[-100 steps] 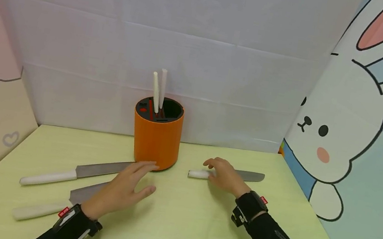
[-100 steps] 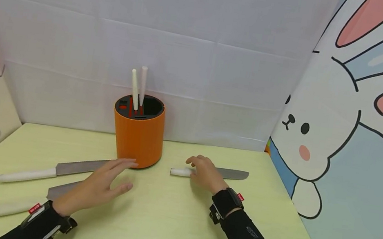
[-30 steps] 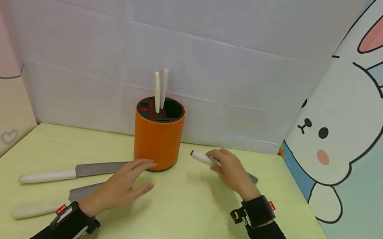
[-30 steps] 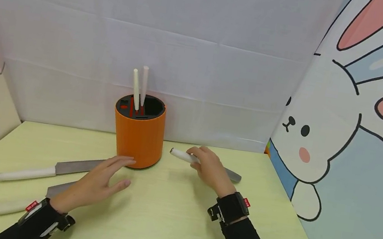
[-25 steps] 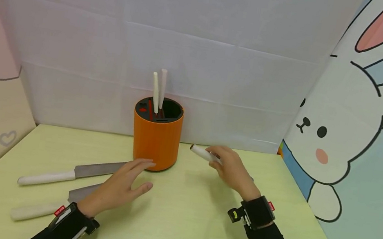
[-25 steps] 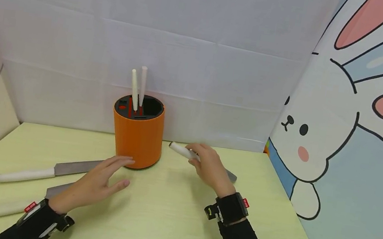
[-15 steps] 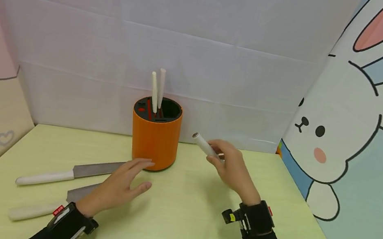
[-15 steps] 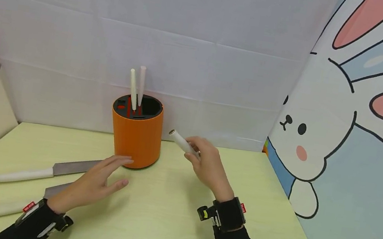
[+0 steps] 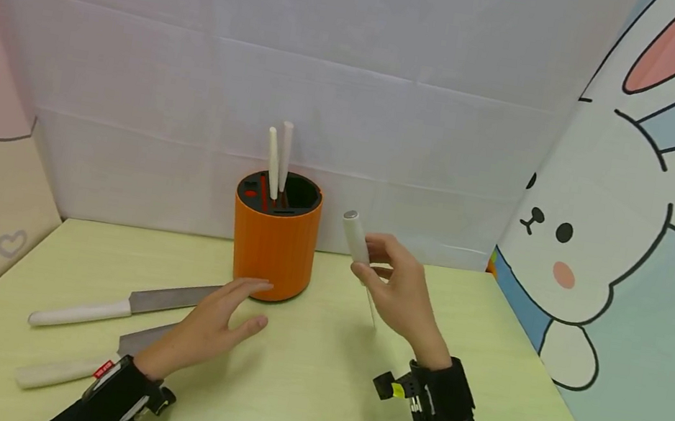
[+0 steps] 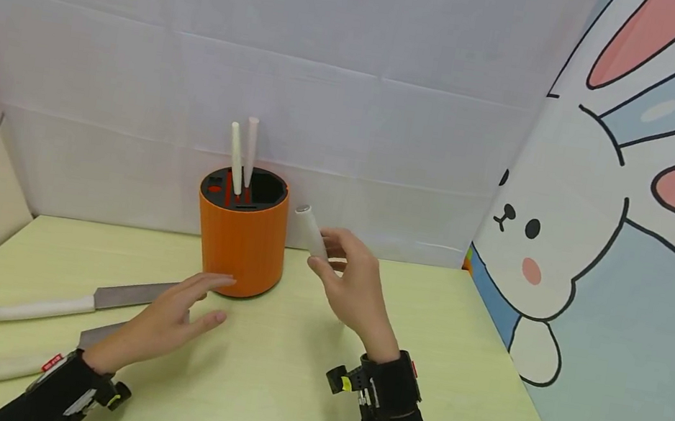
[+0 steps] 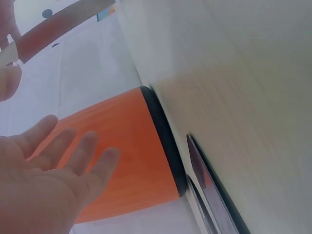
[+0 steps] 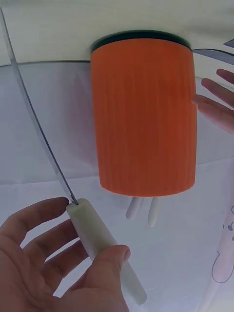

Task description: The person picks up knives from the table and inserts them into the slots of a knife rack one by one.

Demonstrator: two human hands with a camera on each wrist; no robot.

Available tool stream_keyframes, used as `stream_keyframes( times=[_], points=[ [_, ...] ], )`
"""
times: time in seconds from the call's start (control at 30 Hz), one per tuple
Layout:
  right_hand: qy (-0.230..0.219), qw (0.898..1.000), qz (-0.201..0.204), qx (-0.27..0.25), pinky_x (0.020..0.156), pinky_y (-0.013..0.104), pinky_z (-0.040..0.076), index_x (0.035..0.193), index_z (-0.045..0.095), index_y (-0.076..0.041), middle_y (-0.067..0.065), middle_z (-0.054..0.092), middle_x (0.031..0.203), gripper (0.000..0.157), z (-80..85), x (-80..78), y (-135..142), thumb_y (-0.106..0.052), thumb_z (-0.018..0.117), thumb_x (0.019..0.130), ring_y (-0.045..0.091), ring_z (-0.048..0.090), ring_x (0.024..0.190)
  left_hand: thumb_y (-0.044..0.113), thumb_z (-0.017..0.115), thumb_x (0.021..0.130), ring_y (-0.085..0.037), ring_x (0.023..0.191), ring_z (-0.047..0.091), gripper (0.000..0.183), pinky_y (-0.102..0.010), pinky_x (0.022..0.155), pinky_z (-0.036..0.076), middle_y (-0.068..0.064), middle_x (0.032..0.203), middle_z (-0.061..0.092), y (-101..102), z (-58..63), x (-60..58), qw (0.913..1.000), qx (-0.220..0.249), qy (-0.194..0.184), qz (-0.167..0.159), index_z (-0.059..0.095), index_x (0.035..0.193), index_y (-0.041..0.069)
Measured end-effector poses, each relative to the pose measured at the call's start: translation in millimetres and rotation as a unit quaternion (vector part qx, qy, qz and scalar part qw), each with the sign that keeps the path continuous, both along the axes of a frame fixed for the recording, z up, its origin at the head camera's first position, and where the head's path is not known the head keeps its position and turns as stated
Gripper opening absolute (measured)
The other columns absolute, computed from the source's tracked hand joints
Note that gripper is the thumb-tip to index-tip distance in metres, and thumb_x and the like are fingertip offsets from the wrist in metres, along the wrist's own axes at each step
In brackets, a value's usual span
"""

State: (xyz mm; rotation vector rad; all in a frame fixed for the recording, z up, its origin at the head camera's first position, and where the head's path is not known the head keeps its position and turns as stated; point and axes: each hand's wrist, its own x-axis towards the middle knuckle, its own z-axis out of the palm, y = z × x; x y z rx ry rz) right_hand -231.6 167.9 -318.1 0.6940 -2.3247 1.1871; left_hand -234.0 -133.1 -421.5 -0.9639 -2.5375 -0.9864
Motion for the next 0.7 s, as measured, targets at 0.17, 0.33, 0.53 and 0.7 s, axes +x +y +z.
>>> stream_keyframes(
  times=[0.17, 0.33, 0.53, 0.7],
  points=[
    [-0.017, 0.999, 0.003, -0.045, 0.081, 0.032, 0.054, 0.124, 0.055, -0.020, -0.003, 0.060, 0.110, 0.039, 4.1, 2.3, -10.3, -0.015, 0.070, 0.089, 0.012, 0.060, 0.096, 0.043, 0.057, 0.095, -0.018, 0.129, 0.037, 0.051, -0.053, 0.101, 0.038, 0.003, 0.141, 0.041, -0.6, 1.8, 0.5, 0.9999, 0.005, -0.013, 0.000, 0.040, 0.141, 0.028],
    [-0.024, 0.996, 0.021, -0.085, 0.081, 0.037, 0.055, 0.123, 0.054, -0.010, 0.008, 0.060, 0.111, 0.037, 16.9, 14.6, -25.6, -0.007, 0.068, 0.089, 0.017, 0.060, 0.095, 0.045, 0.056, 0.096, -0.020, 0.129, 0.038, 0.052, -0.054, 0.100, 0.038, 0.001, 0.142, 0.042, 0.2, 2.2, 1.0, 0.9998, 0.008, -0.015, -0.003, 0.041, 0.141, 0.026],
    [-0.045, 0.992, 0.017, -0.120, 0.079, 0.037, 0.055, 0.121, 0.054, -0.006, 0.011, 0.059, 0.111, 0.035, 23.9, 24.8, -34.4, -0.004, 0.067, 0.088, 0.019, 0.061, 0.094, 0.045, 0.056, 0.096, -0.018, 0.129, 0.038, 0.052, -0.053, 0.100, 0.039, 0.002, 0.143, 0.040, 1.0, 1.0, 0.7, 0.9996, 0.009, -0.025, -0.004, 0.039, 0.142, 0.029],
    [-0.048, 0.990, 0.019, -0.130, 0.080, 0.035, 0.055, 0.121, 0.053, -0.018, -0.001, 0.058, 0.112, 0.036, 7.7, 12.2, -33.4, -0.014, 0.070, 0.089, 0.015, 0.060, 0.095, 0.045, 0.056, 0.096, -0.018, 0.126, 0.041, 0.052, -0.051, 0.097, 0.042, 0.003, 0.143, 0.040, 1.5, 0.4, 1.1, 0.9991, 0.020, -0.036, -0.006, 0.038, 0.142, 0.030]
  ],
)
